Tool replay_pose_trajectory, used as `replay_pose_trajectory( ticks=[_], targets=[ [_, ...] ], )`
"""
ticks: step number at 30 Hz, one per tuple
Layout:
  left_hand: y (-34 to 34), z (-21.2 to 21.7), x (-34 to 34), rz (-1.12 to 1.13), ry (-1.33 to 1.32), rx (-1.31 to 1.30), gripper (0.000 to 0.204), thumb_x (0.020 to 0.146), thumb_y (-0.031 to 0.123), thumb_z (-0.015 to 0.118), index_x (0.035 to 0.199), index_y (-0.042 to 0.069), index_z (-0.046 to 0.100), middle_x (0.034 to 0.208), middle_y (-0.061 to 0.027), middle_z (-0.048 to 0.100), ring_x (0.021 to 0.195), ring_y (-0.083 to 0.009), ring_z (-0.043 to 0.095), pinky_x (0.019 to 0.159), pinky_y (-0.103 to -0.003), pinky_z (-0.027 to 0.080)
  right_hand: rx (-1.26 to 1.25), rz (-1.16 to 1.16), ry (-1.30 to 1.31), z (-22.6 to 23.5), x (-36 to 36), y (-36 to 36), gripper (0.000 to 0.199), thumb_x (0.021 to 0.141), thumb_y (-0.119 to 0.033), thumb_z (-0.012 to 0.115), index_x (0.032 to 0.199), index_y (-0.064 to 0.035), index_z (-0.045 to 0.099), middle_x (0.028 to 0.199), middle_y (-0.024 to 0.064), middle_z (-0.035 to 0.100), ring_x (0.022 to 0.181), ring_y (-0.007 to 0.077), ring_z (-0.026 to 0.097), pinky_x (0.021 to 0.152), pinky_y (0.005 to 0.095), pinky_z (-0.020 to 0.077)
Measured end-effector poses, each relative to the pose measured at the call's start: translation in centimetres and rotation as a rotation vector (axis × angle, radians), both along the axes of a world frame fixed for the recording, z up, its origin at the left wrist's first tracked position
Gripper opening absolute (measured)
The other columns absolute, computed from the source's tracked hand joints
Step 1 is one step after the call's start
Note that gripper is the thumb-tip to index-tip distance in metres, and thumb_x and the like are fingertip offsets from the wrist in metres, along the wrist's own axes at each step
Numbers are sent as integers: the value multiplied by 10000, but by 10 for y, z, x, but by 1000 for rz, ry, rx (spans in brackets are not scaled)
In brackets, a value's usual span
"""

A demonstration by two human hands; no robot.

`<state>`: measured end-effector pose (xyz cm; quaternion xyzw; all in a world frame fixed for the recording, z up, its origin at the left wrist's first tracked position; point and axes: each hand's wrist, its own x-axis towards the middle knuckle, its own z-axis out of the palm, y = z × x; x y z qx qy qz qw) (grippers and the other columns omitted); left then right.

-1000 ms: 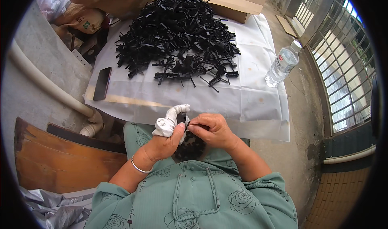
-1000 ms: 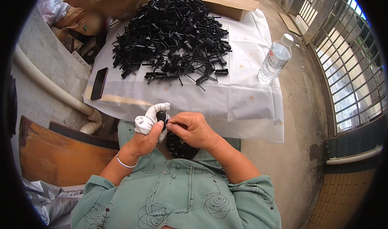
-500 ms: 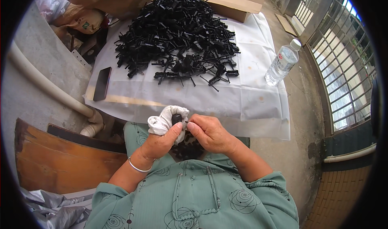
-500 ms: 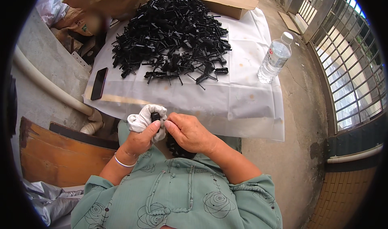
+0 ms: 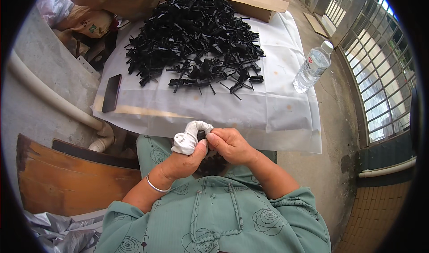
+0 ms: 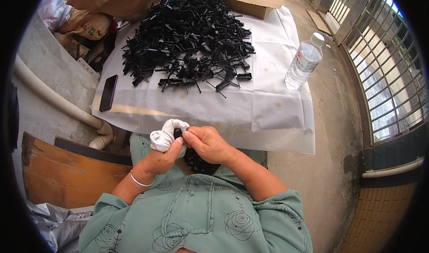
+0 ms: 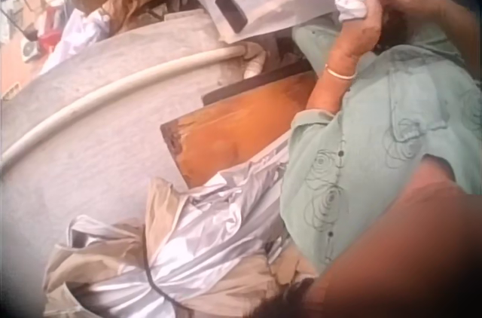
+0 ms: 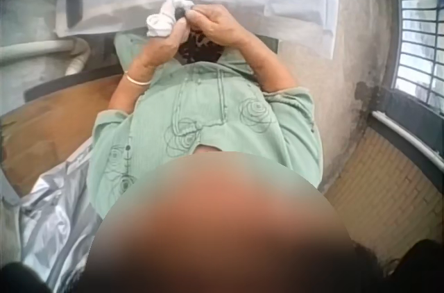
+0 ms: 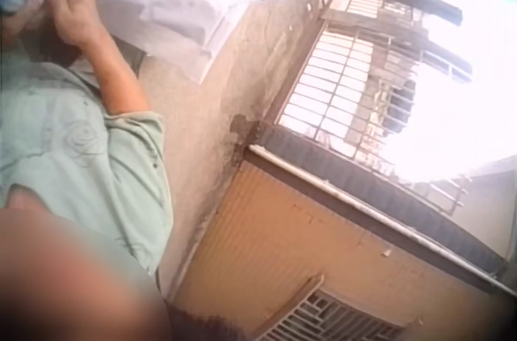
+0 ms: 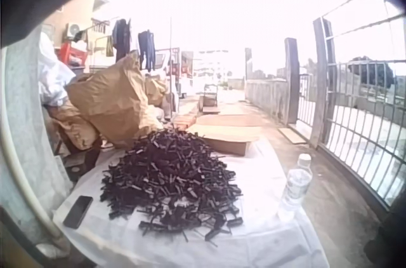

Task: Cleaning small black plastic components with a white cloth and sorting them into a container.

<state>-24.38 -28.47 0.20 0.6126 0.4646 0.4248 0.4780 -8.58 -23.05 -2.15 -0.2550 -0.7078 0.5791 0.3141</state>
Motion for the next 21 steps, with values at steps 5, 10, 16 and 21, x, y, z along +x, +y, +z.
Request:
replay_pose_trajectory(
  ticks=[5,10,16,21],
  targets=[
    [3,1,-2,-19,67,-66,244,818,16,429,1062,12,429,914,-92,494,809,-163,490,741,-278,423,29,-1,-24,1,-1,1,264,922,-168,471,727,3,522,619,70,513,571,115,448,550,280,411],
    [1,-9,-2,37,314,242,254,820,15,415,1073,4,428,953,-112,490,858,-212,501,773,-309,422,187,-122,-36,-15,-10,-8,268,915,-150,473,696,4,494,601,75,499,544,148,442,531,294,402],
    [3,-18,0,66,197,110,298,803,78,521,1090,5,489,1015,-185,532,910,-322,531,808,-350,433,250,-162,-107,-13,3,6,246,886,-173,515,712,0,502,625,139,522,542,279,480,525,345,405],
    [20,-8,-13,62,689,516,331,754,85,619,1078,28,579,1108,-222,539,959,-339,542,838,-372,444,736,-700,-640,-23,31,64,140,829,-171,575,804,-41,531,659,104,556,581,271,550,520,380,443]
  ],
)
